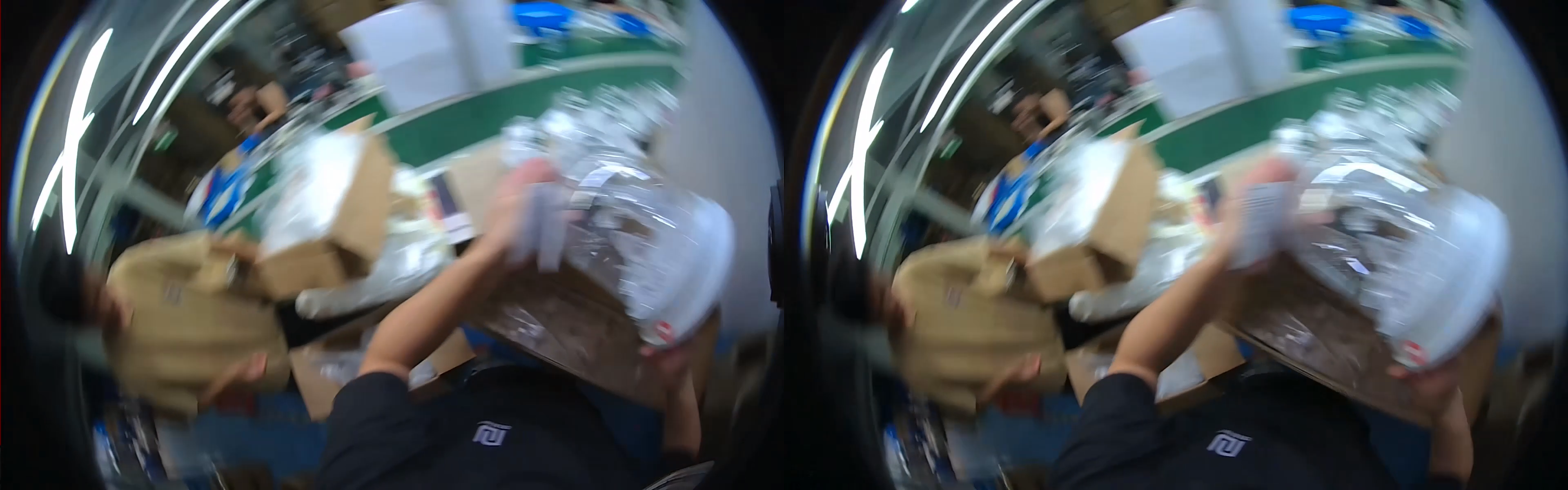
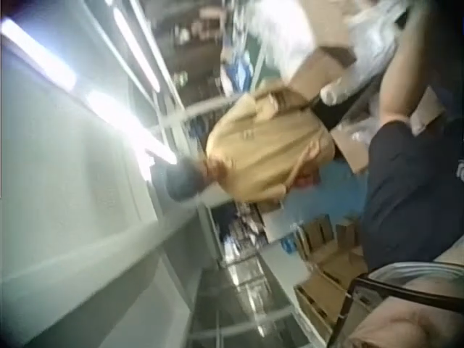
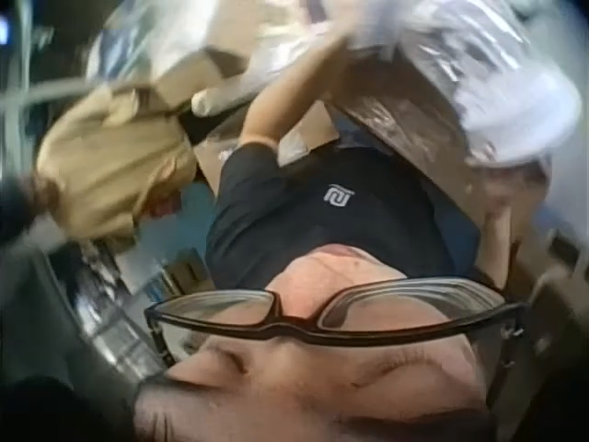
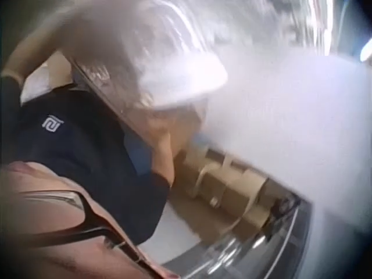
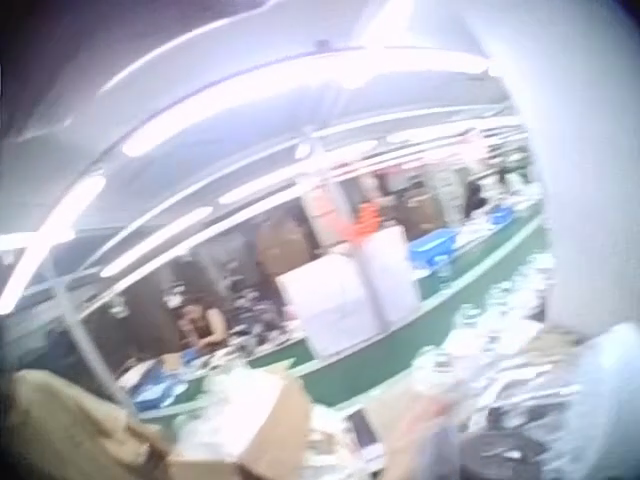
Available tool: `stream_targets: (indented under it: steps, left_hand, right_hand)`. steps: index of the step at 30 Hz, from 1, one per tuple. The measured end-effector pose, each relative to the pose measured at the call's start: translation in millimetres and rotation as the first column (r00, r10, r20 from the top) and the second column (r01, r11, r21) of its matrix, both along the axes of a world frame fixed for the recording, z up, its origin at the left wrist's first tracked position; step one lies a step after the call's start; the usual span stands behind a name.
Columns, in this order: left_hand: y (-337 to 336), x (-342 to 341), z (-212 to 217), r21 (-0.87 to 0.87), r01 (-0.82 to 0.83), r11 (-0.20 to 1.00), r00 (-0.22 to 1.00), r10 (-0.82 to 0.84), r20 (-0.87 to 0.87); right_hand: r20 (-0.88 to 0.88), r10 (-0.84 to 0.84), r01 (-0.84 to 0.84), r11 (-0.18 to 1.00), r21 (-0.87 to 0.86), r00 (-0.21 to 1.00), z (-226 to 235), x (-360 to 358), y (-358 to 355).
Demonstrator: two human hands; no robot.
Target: Assemble and package light-up decorative fixtures into boxes with protective inserts.
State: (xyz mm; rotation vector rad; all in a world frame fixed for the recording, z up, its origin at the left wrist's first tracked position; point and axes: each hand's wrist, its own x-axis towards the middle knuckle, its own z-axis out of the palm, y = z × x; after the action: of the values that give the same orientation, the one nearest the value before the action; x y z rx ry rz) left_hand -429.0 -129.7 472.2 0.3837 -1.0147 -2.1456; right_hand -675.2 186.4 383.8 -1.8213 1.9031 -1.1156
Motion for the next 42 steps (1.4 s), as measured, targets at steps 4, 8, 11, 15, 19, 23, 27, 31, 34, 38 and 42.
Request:
stream_targets:
  steps: [4, 8, 11, 15, 19, 23, 27, 31, 34, 38, 42]
  left_hand:
    - [-16.3, 44.9, -47.9, -0.106, 0.23, 0.968, 0.946, -0.247, -0.208]
    - [-13.9, 34.7, -73.6, 0.038, 0.44, 0.897, 0.85, -0.402, -0.341]
    - [-14.5, 29.8, -62.1, 0.134, 0.359, 0.924, 0.926, -0.336, -0.17]
    - [-12.8, 30.4, -48.4, 0.133, 0.306, 0.943, 0.948, -0.29, -0.127]
    - [-14.6, 39.8, -41.3, 0.142, 0.228, 0.963, 0.972, -0.217, -0.09]
    - [-18.1, 53.0, -35.3, 0.156, 0.131, 0.979, 0.991, -0.123, -0.06]
    - [-14.3, 49.7, -43.4, 0.202, 0.086, 0.976, 0.996, -0.078, -0.047]
    - [-8.7, 38.6, -47.2, 0.236, 0.055, 0.97, 0.998, -0.052, -0.02]
    - [-9.2, 35.2, -44.3, 0.249, 0.026, 0.968, 0.999, -0.032, 0.019]
    - [-7.8, 31.2, -43.7, 0.265, -0.032, 0.964, 0.998, 0.016, 0.061]
    - [-7.5, 28.8, -45.8, 0.286, -0.096, 0.953, 0.993, 0.071, 0.097]
  right_hand:
    - [0.212, 0.216, -0.147, 0.943, -0.299, 0.953, 83.2, 78.1, -80.8]
    - [-0.061, -0.114, 0.077, 0.899, -0.431, 0.992, 87.9, 87.3, -69.3]
    - [-0.122, -0.159, 0.084, 0.878, -0.471, 0.98, 88.2, 93.4, -63.6]
    - [-0.156, -0.107, -0.003, 0.814, -0.58, 0.982, 89.3, 104.5, -56.8]
    - [-0.079, -0.091, 0.024, 0.793, -0.608, 0.993, 81.2, 109.1, -49.7]
    - [-0.063, -0.079, 0.023, 0.786, -0.617, 0.995, 74.7, 109.8, -51.0]
    - [0.001, -0.075, 0.056, 0.737, -0.673, 0.997, 76.5, 114.4, -53.8]
    - [0.064, 0.005, 0.042, 0.693, -0.719, 0.998, 73.9, 116.4, -61.4]
    - [0.088, 0.023, 0.047, 0.698, -0.715, 0.996, 71.9, 116.8, -61.1]
    - [0.117, 0.039, 0.054, 0.709, -0.703, 0.992, 73.1, 112.8, -58.2]
    - [0.074, 0.028, 0.028, 0.747, -0.664, 0.997, 74.8, 107.3, -57.6]
